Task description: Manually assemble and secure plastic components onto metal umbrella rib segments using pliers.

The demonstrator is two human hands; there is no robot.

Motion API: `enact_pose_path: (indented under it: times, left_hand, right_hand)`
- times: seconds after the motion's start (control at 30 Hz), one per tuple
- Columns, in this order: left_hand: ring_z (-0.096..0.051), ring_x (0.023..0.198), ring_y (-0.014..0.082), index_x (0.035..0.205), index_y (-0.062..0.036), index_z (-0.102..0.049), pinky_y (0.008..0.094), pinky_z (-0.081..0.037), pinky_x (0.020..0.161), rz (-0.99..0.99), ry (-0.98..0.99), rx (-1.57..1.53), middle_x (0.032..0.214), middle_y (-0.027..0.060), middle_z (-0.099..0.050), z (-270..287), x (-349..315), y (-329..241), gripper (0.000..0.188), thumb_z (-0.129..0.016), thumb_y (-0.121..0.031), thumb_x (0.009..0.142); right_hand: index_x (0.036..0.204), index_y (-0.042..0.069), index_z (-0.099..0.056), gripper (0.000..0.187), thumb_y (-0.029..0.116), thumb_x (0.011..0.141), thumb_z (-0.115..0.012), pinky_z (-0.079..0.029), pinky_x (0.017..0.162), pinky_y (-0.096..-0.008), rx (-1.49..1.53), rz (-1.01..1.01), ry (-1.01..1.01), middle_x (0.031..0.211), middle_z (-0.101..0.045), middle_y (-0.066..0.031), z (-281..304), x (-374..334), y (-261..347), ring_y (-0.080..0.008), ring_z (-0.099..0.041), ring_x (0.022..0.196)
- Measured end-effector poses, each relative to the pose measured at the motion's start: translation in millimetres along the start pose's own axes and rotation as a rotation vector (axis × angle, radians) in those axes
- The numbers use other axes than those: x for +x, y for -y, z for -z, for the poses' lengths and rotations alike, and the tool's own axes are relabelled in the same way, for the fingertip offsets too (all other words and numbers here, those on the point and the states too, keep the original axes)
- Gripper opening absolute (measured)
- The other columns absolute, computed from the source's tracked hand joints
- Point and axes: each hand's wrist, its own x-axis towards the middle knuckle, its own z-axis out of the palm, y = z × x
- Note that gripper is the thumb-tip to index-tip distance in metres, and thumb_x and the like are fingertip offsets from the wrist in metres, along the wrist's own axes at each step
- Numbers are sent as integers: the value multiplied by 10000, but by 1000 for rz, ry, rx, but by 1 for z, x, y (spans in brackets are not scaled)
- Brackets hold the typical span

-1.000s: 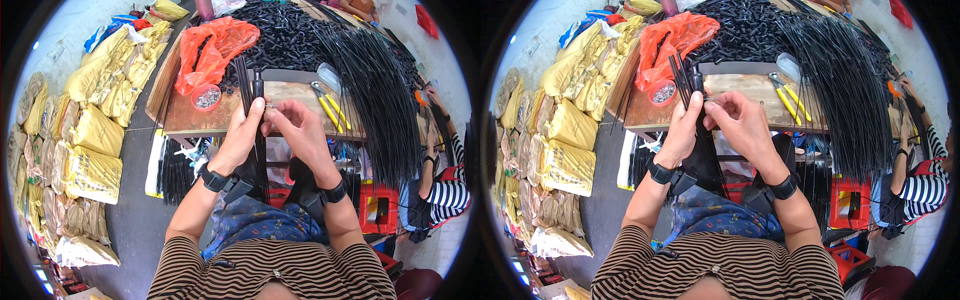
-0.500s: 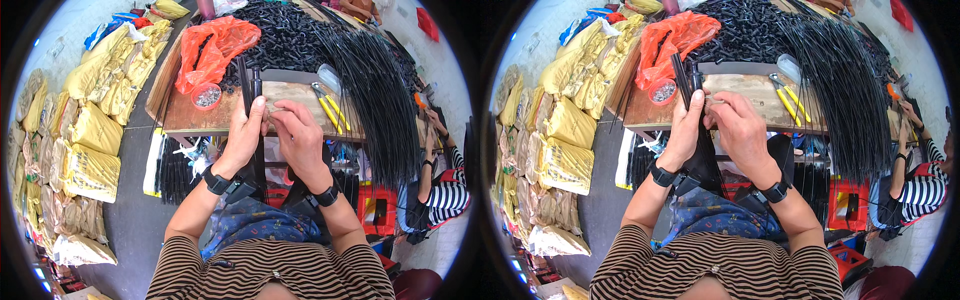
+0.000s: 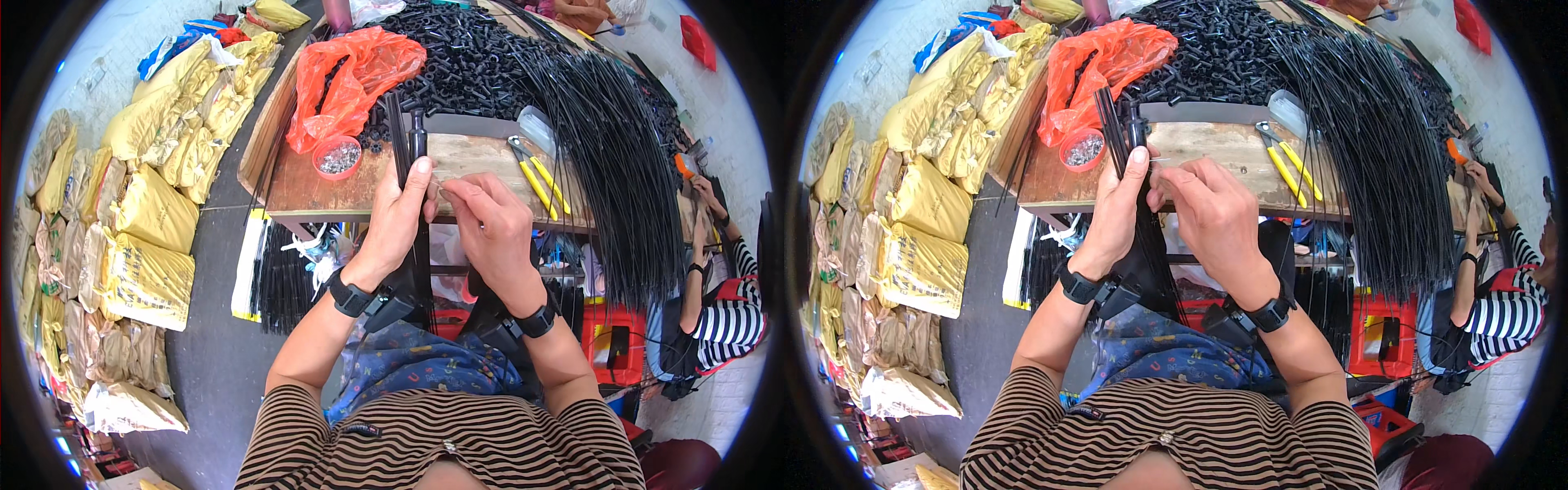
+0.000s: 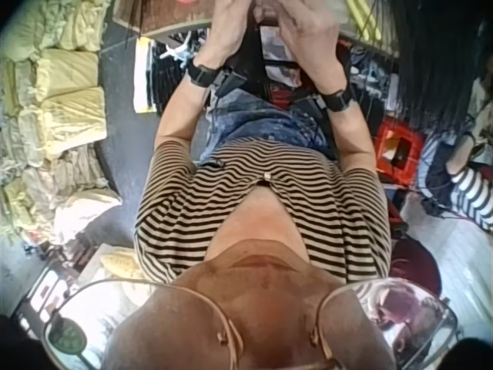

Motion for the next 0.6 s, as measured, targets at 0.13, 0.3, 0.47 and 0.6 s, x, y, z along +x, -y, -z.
enact_pose_path:
  times: [0.13, 0.3, 0.47, 0.6]
  left_hand:
    - [-413, 552, 53, 979, -90, -472, 205, -354, 504, -3, 2, 17, 684, -30, -435, -5, 0, -2, 233, -467, -323, 990]
    - [-418, 572, 47, 995, -82, -475, 201, -356, 511, 33, -6, 3, 717, -29, -443, -6, 2, -1, 245, -471, -327, 988]
    - [-419, 581, 51, 1030, -72, -486, 208, -362, 530, 52, -4, -30, 731, -28, -448, -3, -2, -2, 286, -472, -354, 985]
    - [-414, 579, 54, 1045, -65, -493, 218, -360, 552, 102, 98, -108, 722, -26, -448, -1, -5, -6, 306, -467, -364, 985]
  right_hand:
    - [909, 32, -630, 150, 1, 767, -664, -482, 585, -353, -34, 9, -77, 807, -607, -86, -1, -2, 1, -271, -613, 704]
    - [906, 27, -623, 124, 10, 787, -653, -480, 581, -342, -44, 3, -50, 803, -612, -90, -2, -4, -3, -263, -619, 690]
    - [900, 11, -617, 62, 66, 873, -616, -456, 547, -272, 367, -405, 118, 784, -638, -58, 5, 3, 7, -138, -604, 603]
    - [932, 14, -626, 89, 96, 907, -603, -393, 530, -191, 792, -751, 223, 711, -587, 20, 1, 1, -21, -24, -504, 596]
